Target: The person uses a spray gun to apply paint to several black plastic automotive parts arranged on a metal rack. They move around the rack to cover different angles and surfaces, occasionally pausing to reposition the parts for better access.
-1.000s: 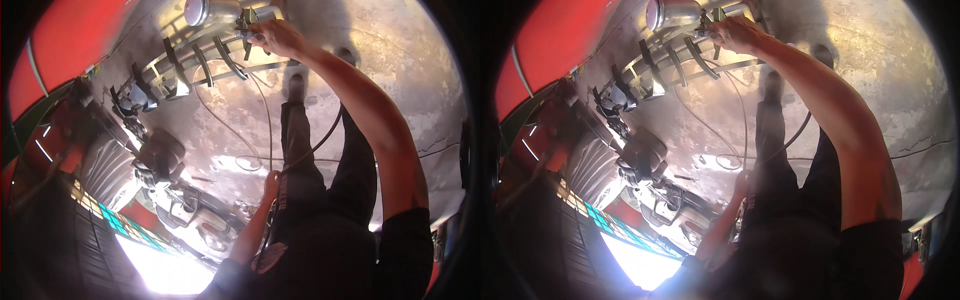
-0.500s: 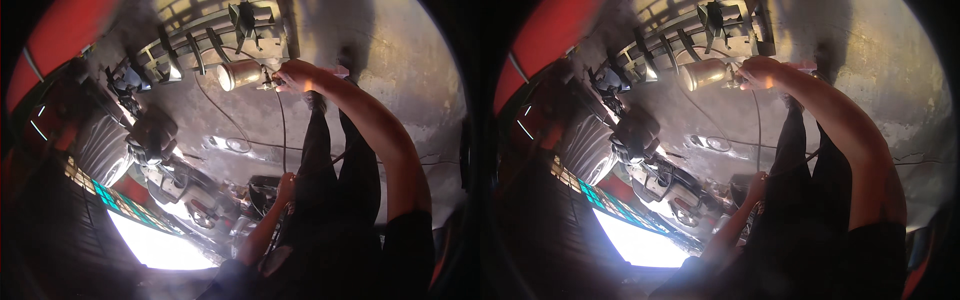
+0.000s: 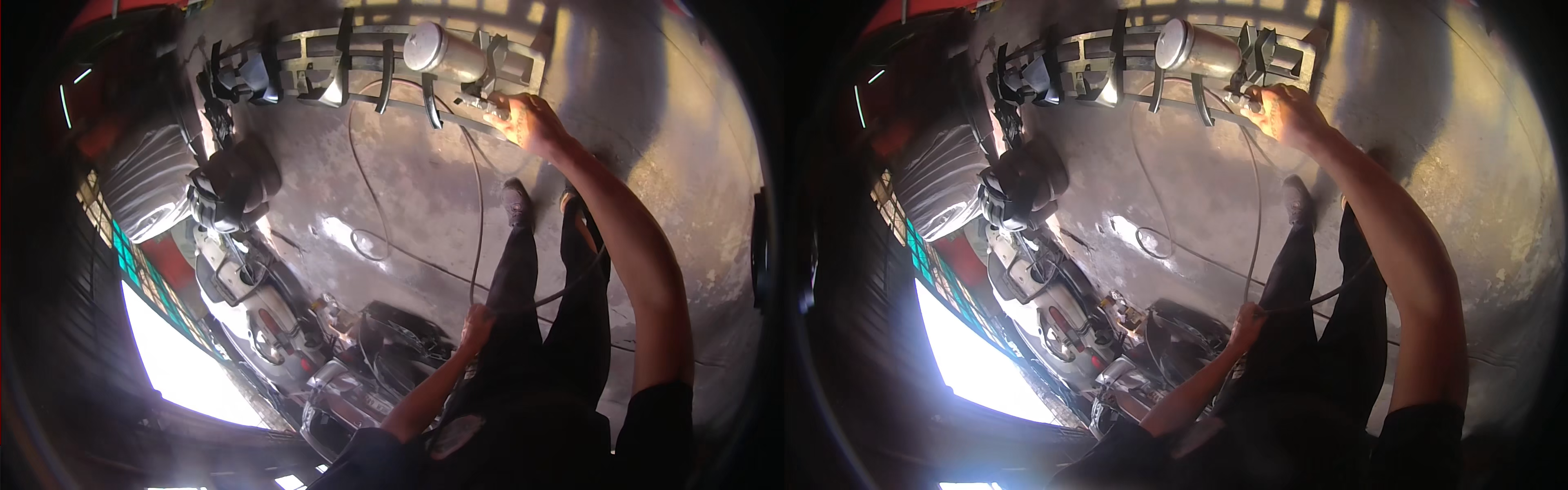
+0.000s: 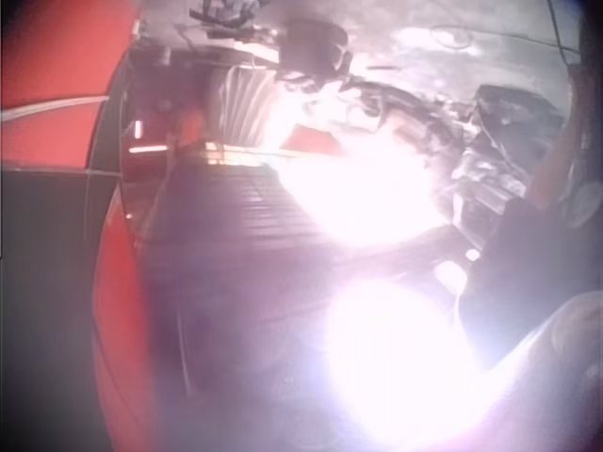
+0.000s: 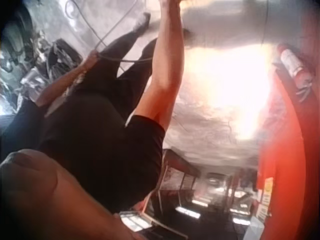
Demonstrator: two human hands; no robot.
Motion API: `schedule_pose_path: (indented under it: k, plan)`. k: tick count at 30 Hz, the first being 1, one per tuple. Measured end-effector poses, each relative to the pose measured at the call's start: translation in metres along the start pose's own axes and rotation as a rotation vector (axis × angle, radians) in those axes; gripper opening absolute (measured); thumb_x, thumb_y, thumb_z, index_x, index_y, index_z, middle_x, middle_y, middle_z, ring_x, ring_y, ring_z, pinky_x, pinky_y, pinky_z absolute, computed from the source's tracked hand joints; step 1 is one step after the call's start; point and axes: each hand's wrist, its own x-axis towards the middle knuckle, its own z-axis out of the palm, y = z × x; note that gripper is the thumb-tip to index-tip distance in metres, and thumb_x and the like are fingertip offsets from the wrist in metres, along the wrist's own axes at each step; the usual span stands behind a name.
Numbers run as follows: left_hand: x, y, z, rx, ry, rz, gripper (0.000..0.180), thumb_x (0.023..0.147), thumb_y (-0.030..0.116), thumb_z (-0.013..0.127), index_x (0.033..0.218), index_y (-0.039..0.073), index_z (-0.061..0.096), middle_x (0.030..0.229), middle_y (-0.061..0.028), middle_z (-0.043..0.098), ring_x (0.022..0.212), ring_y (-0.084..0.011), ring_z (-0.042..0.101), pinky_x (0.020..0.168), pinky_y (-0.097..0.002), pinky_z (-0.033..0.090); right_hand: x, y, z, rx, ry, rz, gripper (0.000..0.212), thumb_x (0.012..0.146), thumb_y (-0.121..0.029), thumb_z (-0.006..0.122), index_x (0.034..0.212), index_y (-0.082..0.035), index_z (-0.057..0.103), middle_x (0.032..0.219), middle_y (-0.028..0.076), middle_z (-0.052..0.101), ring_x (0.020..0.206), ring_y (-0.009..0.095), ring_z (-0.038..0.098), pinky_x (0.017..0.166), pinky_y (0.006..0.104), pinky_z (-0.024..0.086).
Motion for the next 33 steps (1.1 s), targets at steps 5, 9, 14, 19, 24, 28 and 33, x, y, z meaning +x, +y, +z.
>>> schedule_pose_path:
  k: [5,9,14,19,24,28,33]
  plan:
    - [0.011,0.023,-0.01,0.03,0.139,-0.005,0.026,0.094,0.023,0.07,0.115,0.01,0.061,0.133,-0.0141,0.058,0.122,-0.0423,0.056,0.099,-0.0508,0.049,-0.021,-0.057,0.038,-0.011,-0.706,0.07,0.042,0.094,-0.045,0.073,0.124,-0.015,0.072,0.092,0.022,0.073,0.09,0.04,0.072,0.082,0.0478,0.055]
    - [0.024,0.023,0.0,0.01,0.169,-0.055,0.023,0.097,0.025,0.066,0.114,0.011,0.061,0.134,-0.0137,0.057,0.122,-0.0435,0.056,0.099,-0.0536,0.049,0.025,-0.073,0.073,-0.013,-0.692,0.039,0.051,0.095,-0.048,0.072,0.125,-0.007,0.069,0.088,0.025,0.071,0.085,0.041,0.072,0.078,0.0494,0.055]
    - [0.064,0.014,0.006,-0.022,0.141,-0.005,0.022,0.101,0.025,0.061,0.119,0.013,0.058,0.136,-0.0143,0.055,0.119,-0.0455,0.057,0.095,-0.0569,0.05,0.145,-0.079,0.087,0.047,-0.189,0.174,0.049,0.098,-0.05,0.067,0.12,-0.006,0.07,0.1,0.024,0.072,0.097,0.042,0.071,0.085,0.0476,0.057]
    - [0.077,0.029,-0.039,0.001,0.143,-0.037,0.021,0.105,0.026,0.055,0.122,0.014,0.054,0.134,-0.017,0.054,0.116,-0.0471,0.058,0.093,-0.0586,0.05,0.214,-0.103,0.077,-0.201,0.272,0.135,0.052,0.098,-0.052,0.065,0.127,-0.009,0.069,0.092,0.021,0.075,0.094,0.041,0.073,0.084,0.0504,0.057]
    - [0.09,0.01,-0.06,0.013,0.066,-0.028,0.021,0.106,0.024,0.051,0.125,0.015,0.051,0.137,-0.0177,0.051,0.116,-0.0482,0.058,0.09,-0.0611,0.051,0.208,-0.13,0.108,-0.157,-0.049,0.252,0.047,0.098,-0.051,0.065,0.128,-0.014,0.07,0.096,0.019,0.076,0.099,0.039,0.072,0.092,0.0482,0.055]
    - [0.101,0.01,-0.08,0.066,0.035,0.022,0.024,0.105,0.022,0.052,0.128,0.014,0.05,0.137,-0.0182,0.051,0.116,-0.0488,0.057,0.09,-0.0614,0.051,0.181,-0.133,0.138,0.032,-0.348,0.18,0.072,0.092,-0.06,0.071,0.129,0.001,0.063,0.118,0.025,0.071,0.113,0.036,0.069,0.095,0.0445,0.054]
    - [0.105,-0.003,-0.09,0.037,0.09,0.058,0.027,0.104,0.02,0.053,0.13,0.011,0.05,0.135,-0.02,0.052,0.115,-0.0482,0.056,0.095,-0.0592,0.049,0.223,-0.165,0.129,-0.024,-0.309,0.336,0.064,0.093,-0.051,0.077,0.126,0.003,0.067,0.11,0.018,0.075,0.098,0.025,0.071,0.092,0.0384,0.054]
